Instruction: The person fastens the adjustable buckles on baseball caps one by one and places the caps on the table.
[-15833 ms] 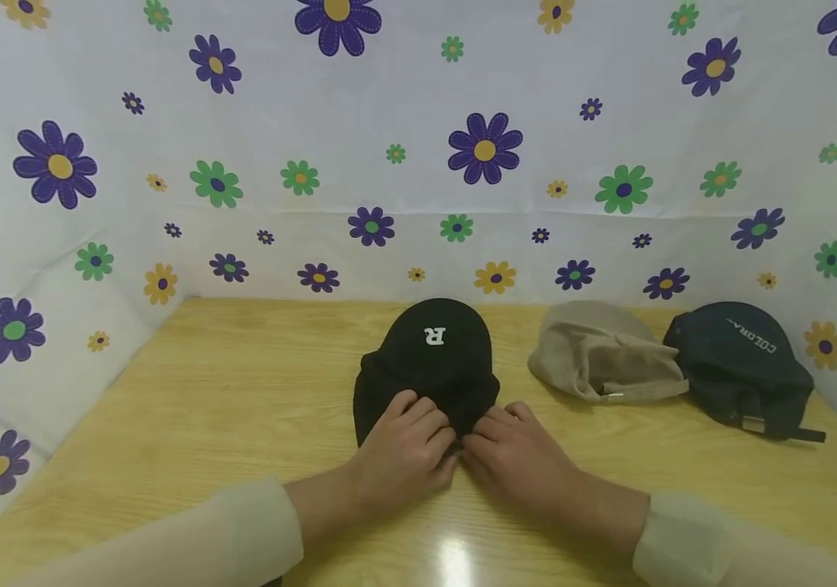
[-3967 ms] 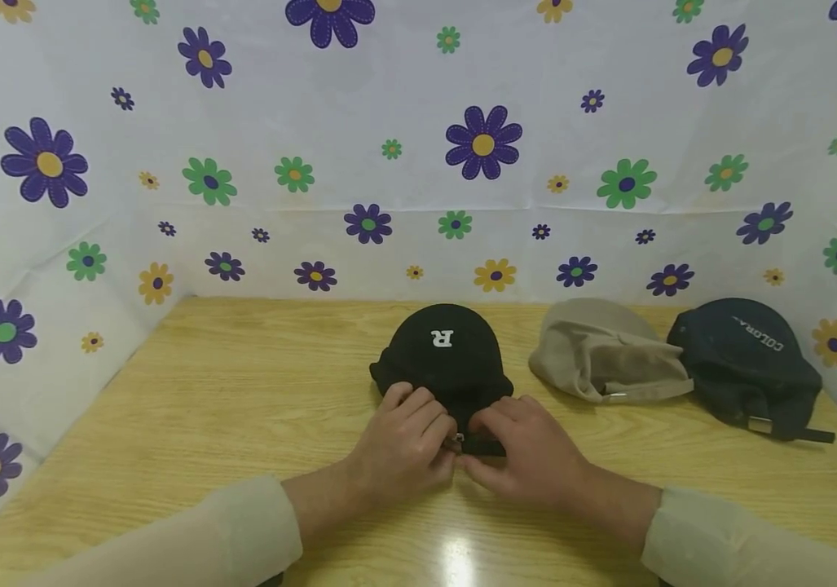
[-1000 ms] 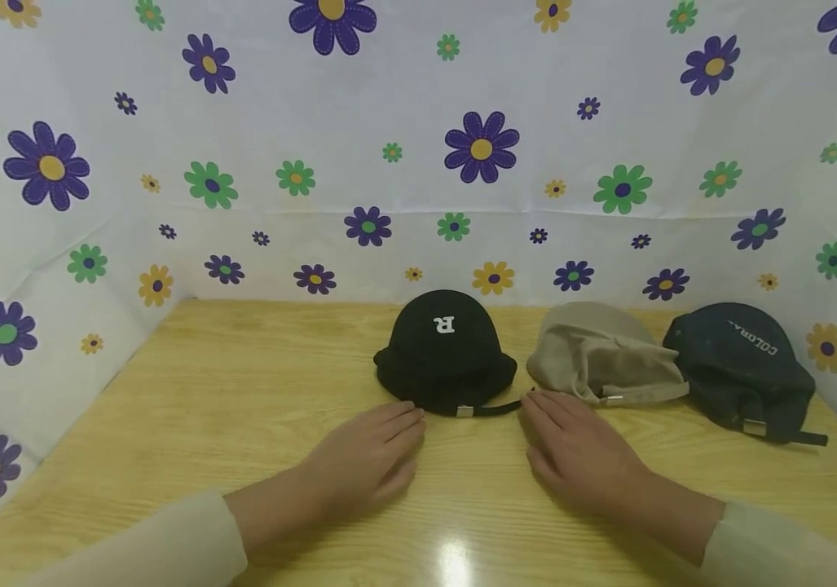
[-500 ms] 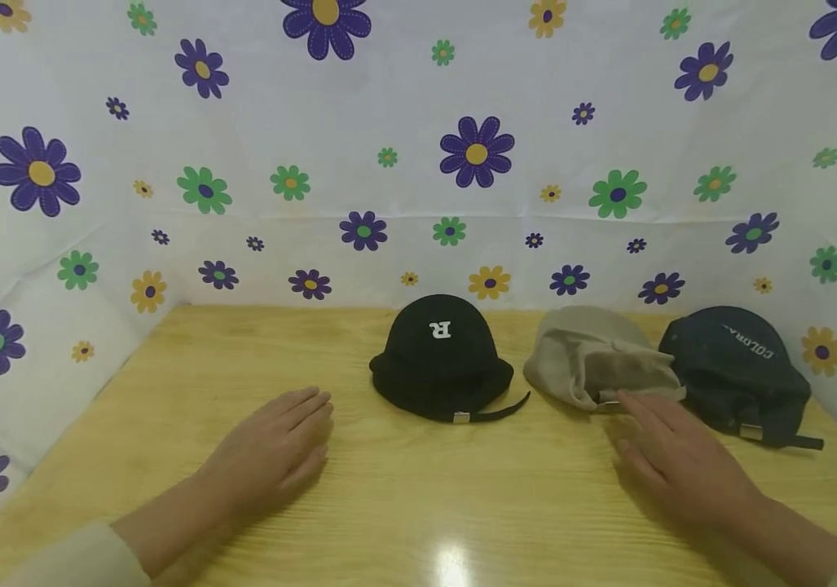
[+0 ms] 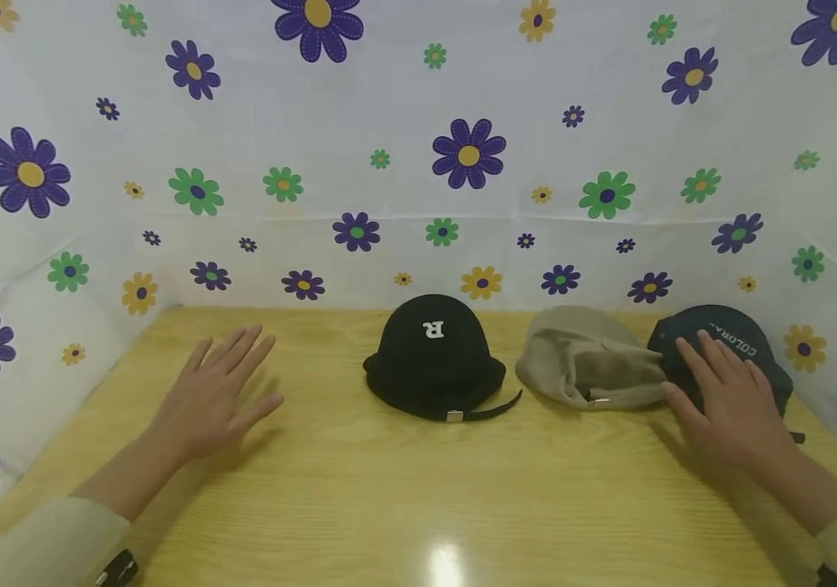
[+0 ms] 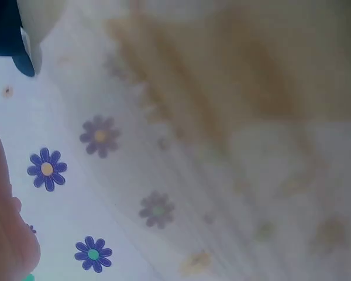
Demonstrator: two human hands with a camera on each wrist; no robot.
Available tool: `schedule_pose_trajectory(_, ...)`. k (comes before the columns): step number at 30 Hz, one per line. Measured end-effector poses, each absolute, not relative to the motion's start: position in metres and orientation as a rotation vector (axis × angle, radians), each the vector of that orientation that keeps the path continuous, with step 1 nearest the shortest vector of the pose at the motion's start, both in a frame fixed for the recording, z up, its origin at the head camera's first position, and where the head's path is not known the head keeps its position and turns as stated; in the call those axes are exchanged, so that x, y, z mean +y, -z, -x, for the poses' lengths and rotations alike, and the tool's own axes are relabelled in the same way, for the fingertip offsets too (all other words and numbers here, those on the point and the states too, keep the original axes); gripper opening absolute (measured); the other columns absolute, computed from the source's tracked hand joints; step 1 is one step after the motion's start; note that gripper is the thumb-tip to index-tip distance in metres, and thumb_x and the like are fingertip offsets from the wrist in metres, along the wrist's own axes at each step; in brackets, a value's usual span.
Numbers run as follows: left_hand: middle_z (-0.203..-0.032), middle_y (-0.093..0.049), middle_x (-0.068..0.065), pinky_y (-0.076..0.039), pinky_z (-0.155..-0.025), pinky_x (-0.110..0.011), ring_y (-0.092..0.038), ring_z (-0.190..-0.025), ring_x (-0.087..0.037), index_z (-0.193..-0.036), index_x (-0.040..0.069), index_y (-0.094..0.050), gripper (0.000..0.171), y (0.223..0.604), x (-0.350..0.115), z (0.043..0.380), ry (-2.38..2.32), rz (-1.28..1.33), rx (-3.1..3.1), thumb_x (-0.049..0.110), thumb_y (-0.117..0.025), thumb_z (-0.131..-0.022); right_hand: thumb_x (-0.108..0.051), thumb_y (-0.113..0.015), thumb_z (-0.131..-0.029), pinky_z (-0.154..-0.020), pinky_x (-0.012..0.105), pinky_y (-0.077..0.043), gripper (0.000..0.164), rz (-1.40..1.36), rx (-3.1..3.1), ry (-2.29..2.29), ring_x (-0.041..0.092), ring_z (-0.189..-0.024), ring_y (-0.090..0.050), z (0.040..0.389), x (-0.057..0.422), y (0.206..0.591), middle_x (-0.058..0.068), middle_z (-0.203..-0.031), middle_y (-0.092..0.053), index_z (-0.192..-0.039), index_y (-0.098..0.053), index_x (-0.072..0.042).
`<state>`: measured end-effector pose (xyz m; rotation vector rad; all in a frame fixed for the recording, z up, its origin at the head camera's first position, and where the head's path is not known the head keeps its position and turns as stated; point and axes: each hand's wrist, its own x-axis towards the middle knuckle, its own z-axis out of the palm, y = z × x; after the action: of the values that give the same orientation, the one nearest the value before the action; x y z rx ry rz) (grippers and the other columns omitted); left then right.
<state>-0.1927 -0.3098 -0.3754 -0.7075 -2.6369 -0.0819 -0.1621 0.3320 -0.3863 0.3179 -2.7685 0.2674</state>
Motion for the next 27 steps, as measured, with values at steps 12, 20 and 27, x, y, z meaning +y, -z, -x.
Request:
schedule_pose_trajectory(12,-0.167,-0.013,-0.012,-0.002,-0.12,-0.063,-0.013,-0.154,-0.036,-0.159,0.012,-0.023,0.082,0.373,-0.295,0.22,0.068,0.682,-2.812,0.06,-0.046,-0.097,-0.042,-0.039,-0.105,-0.107,0.072,-0.019,0.067,-0.279,-2.828,-0.345,0.054,-0.141,-0.025,0.173,0.331,0.385,0.031,-0.159,-0.02,-0.158,-0.019,-0.006)
schedule_pose_trajectory(20,-0.166,-0.016,-0.015,0.001,-0.12,-0.062,-0.016,-0.152,-0.038,-0.159,0.012,-0.022,0.081,0.38,-0.304,0.212,0.092,0.635,-2.842,0.058,-0.045,-0.098,-0.043,-0.039,-0.105,-0.105,0.074,-0.02,0.067,-0.258,-2.874,-0.344,0.056,-0.137,-0.028,0.169,0.331,0.394,0.031,-0.16,-0.018,-0.159,-0.019,-0.008)
schedule_pose_trajectory(27,-0.166,-0.016,-0.014,0.003,-0.12,-0.062,-0.018,-0.152,-0.038,-0.16,0.013,-0.022,0.082,0.38,-0.312,0.212,0.031,0.61,-2.846,0.061,-0.045,-0.097,-0.043,-0.041,-0.105,-0.105,0.073,-0.021,0.067,-0.268,-2.836,-0.326,0.054,-0.138,-0.029,0.171,0.327,0.395,0.03,-0.16,-0.021,-0.158,-0.024,-0.007)
